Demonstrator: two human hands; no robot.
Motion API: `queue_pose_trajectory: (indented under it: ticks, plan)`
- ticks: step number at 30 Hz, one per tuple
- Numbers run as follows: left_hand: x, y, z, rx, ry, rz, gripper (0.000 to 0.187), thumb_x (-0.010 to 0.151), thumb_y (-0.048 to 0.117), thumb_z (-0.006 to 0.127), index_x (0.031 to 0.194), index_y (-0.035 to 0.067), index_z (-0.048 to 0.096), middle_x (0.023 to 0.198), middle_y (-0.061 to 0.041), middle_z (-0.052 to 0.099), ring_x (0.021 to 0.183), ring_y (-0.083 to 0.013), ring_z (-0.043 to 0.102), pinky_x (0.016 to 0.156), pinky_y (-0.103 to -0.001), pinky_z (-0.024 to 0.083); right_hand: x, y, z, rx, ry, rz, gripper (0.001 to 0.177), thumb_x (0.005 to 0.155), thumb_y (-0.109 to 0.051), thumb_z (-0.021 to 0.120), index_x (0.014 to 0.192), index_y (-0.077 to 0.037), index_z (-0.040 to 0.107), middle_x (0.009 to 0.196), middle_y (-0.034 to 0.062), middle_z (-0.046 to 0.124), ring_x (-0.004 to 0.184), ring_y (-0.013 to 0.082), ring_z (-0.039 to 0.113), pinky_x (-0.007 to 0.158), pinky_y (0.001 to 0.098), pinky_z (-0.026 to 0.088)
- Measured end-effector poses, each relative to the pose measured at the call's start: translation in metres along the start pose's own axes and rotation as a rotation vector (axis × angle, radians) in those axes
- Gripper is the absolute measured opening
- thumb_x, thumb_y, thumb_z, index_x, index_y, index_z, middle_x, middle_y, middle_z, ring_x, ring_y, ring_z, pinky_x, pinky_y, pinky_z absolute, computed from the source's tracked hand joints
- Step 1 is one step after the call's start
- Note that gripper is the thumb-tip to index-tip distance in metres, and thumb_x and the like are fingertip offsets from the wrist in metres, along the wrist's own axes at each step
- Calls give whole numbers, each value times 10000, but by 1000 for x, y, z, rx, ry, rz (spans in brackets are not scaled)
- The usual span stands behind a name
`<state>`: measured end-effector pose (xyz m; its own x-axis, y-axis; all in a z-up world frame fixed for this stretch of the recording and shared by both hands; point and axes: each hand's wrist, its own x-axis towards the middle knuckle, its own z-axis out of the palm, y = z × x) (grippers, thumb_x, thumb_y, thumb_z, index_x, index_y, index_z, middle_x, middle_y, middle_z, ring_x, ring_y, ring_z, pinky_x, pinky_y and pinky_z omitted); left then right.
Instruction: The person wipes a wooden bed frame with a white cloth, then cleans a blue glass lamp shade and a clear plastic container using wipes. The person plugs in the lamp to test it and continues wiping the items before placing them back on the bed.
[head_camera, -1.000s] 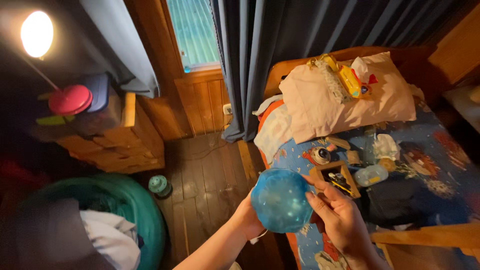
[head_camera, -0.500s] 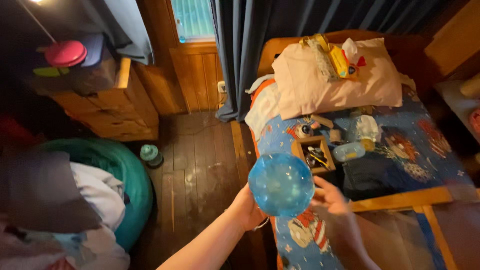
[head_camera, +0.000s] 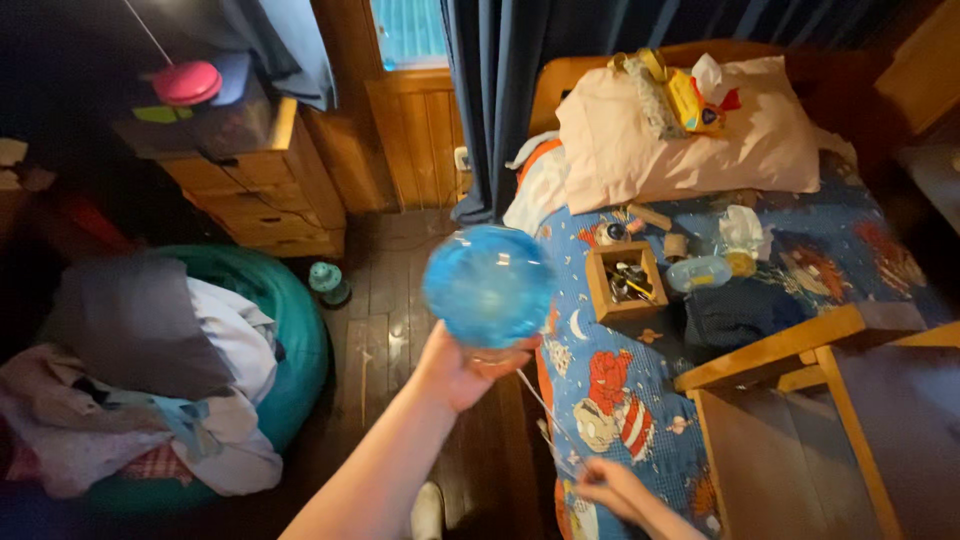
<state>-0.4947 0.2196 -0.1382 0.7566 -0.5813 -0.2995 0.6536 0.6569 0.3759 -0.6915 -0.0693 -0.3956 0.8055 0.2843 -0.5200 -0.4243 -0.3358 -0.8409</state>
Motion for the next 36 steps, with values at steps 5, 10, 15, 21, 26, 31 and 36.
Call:
queue_pose_trajectory:
  ticks: [5,10,15,21,26,31,36]
  plan:
    - [-16,49,-22,-2,-126,34,557,1034,419,468,1367,-11,589,1224,-235,709,976,-383,745,641,-380,635,-53,38,-6,-274,146,185,334,916,-415,703,963,-88,756,811,-10,752,815,88,676,797,271,557]
    - [-22,64,-41,143,4,24,522,1033,458,460,1305,42,622,1180,-188,728,940,-359,753,657,-385,598,-77,32,-6,286,420,369,405,937,-434,567,1012,-85,759,707,-1,628,651,127,573,625,293,472]
    - [-22,71,-37,148,-45,48,447,1009,361,467,1272,32,619,1188,-165,722,1015,-299,735,867,-461,605,-96,-39,-35,218,703,326,397,1053,-416,520,1080,-83,734,617,83,500,572,209,540,603,344,511]
    - [-11,59,-49,179,-89,-13,367,1038,282,543,1284,24,634,1185,-146,726,1018,-287,714,861,-407,590,-104,-202,-49,904,784,-190,494,1067,-413,374,1036,-1,644,621,-30,354,585,130,429,649,390,524]
    - [-7,28,-47,96,11,-142,348,1011,324,528,1248,101,651,1176,-80,730,1030,-223,716,844,-398,582,-68,-261,-43,1126,921,-298,414,1118,-391,422,1045,-27,606,665,-45,347,629,123,412,762,348,506]
    - [-6,-7,-34,77,47,-171,382,1008,372,541,1263,108,649,1209,-60,717,1075,-208,699,905,-391,582,-39,-275,-32,1348,881,-242,341,1112,-330,450,1037,-30,594,658,-41,358,650,132,464,794,340,495]
    - [-8,-23,-23,103,-154,-245,330,1013,335,564,1258,131,648,1210,-40,698,1080,-190,684,958,-403,567,-19,-271,-32,1384,863,-293,340,1101,-312,432,1023,-27,599,639,-46,342,607,108,424,906,419,564]
